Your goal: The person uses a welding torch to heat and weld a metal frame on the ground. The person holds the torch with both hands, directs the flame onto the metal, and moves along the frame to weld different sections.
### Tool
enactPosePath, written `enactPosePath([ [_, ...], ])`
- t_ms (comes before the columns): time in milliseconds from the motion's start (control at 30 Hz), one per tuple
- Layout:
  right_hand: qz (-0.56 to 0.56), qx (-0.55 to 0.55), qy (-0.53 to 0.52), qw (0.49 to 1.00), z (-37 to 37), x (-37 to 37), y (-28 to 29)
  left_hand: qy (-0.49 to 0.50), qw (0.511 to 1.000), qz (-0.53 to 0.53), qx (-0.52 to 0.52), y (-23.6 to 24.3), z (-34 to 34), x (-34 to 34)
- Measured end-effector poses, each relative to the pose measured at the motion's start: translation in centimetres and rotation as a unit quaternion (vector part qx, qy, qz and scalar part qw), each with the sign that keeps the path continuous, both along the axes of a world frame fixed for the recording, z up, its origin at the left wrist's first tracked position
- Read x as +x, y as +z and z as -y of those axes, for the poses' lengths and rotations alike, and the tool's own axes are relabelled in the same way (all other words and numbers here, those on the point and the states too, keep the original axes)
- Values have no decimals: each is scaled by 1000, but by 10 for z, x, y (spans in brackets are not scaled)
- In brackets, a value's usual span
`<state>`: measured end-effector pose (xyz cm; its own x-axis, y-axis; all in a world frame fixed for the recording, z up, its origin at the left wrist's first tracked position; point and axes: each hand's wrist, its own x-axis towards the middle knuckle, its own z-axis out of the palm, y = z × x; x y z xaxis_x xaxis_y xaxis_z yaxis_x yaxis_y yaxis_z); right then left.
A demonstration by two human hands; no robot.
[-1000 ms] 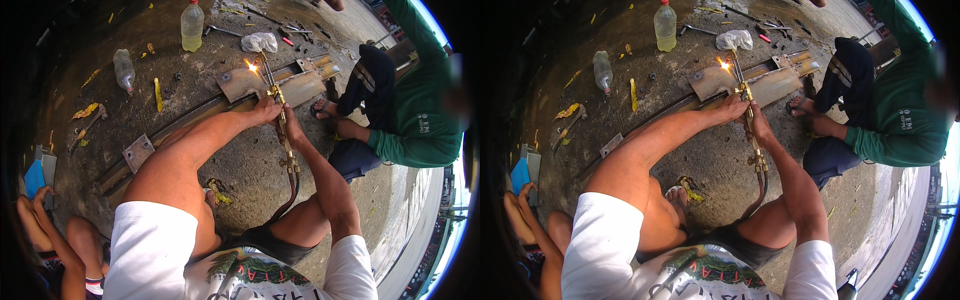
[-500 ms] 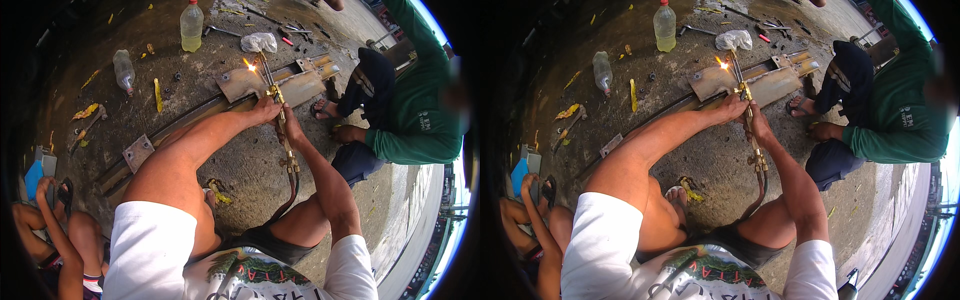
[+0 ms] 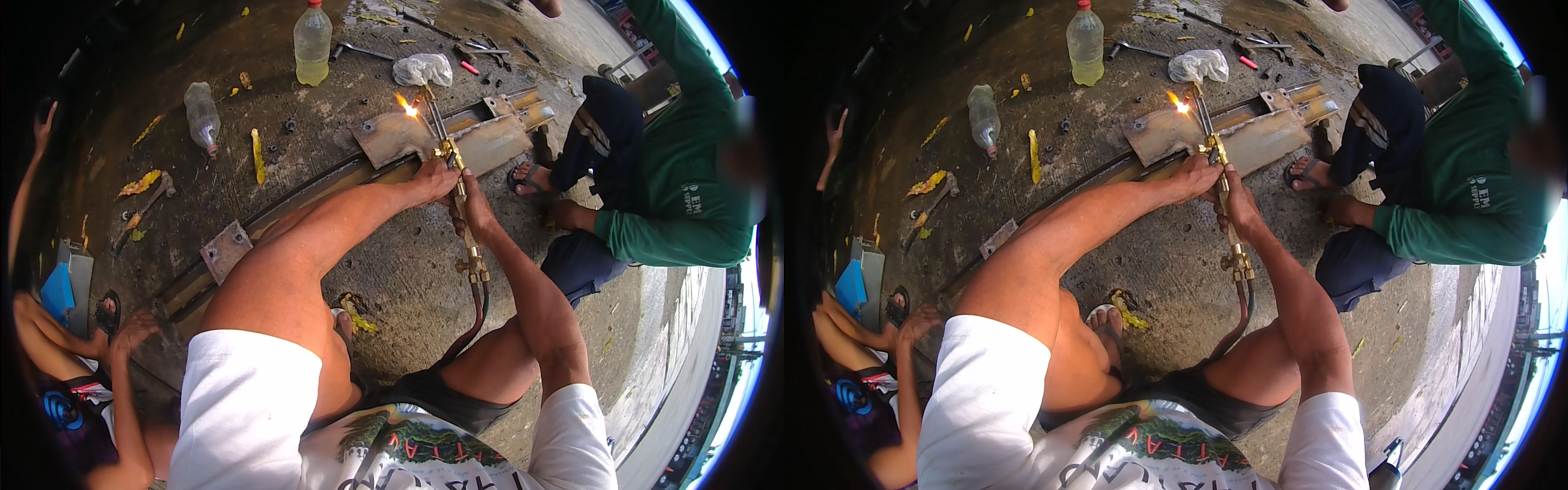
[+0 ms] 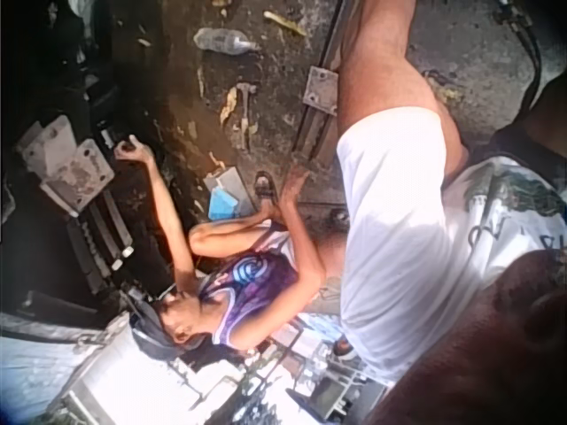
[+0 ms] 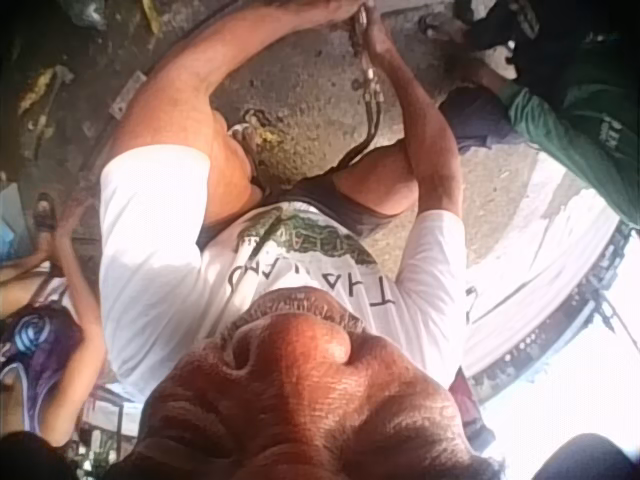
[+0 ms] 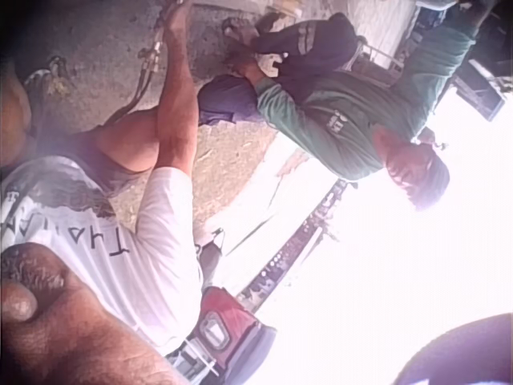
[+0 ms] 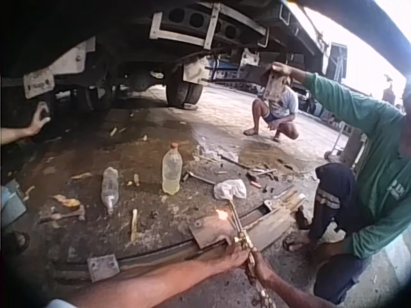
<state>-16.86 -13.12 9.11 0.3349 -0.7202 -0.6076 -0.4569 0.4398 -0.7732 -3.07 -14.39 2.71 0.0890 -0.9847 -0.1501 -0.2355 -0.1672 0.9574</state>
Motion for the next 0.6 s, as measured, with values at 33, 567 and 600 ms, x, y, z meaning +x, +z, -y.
enactPosePath([
  [33, 0, 3, 0, 1000, 1, -1, -1, 5, 1000, -21, 0, 0, -1, -1],
  [567, -2, -3, 3, 1000, 0, 1, 1, 6, 1000, 2, -3, 9, -2, 4],
  [600, -4, -3, 1, 1000, 1, 0, 0, 6, 1000, 14, -3, 9, -2, 2],
])
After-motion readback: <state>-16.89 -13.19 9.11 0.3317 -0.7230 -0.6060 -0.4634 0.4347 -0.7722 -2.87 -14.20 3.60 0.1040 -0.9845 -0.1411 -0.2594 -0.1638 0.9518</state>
